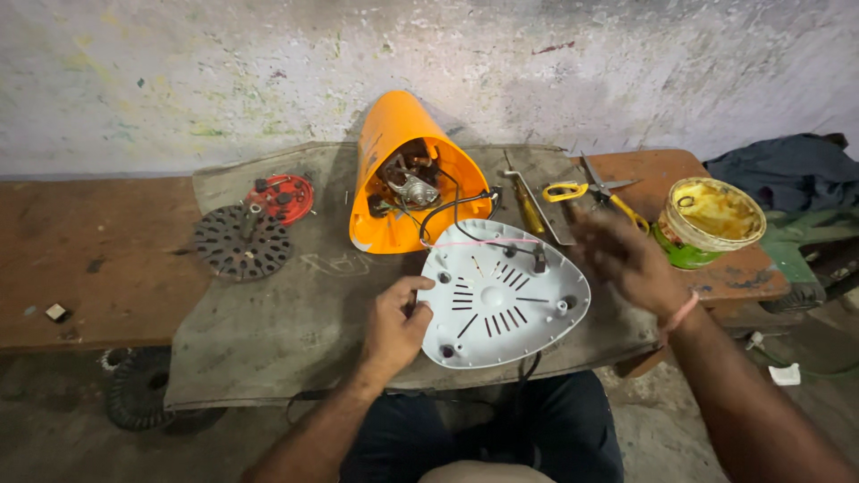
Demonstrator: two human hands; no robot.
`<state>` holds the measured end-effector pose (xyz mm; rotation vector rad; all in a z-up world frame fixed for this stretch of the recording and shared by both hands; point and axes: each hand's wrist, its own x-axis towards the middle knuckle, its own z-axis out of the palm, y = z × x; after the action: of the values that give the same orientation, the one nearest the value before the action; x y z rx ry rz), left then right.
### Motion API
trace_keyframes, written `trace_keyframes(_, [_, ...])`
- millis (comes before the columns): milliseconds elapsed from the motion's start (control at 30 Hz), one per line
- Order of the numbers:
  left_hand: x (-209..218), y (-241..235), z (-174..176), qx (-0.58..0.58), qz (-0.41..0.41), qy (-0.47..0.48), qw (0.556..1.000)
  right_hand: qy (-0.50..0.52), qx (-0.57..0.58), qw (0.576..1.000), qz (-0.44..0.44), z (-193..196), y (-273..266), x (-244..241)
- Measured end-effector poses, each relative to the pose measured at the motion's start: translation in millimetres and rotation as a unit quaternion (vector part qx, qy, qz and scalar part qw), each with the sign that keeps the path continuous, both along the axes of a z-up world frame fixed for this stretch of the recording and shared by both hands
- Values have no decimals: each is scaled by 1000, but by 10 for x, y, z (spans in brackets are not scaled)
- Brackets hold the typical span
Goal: The person uses a screwdriver to remove and reattach the base of an orange appliance, handling internal wires and components throughout the process.
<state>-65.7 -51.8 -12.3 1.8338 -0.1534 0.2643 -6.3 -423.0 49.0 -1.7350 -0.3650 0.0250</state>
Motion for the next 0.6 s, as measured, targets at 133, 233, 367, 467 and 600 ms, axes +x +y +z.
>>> trace_keyframes(133, [-64, -175, -66, -45, -23, 5, 999, -75, -288, 950, -98, 79, 111, 335])
trace_keyframes(233, [-127, -231, -103, -33, -10, -9, 999, -98, -362, 927, -2, 42, 313, 579])
trace_keyframes(367, [-170, -190, -131, -66, -31, 3, 997, -76, -490, 867, 50, -120, 427, 970])
trace_keyframes(467, [-204, -173, -137, -66, -39, 34, 996, -85, -566, 817, 66, -298, 508, 1246])
trace_keyframes(600, [-282, -268, -155, -155, -72, 124, 977, -91, -559, 824, -8, -419, 582, 1349])
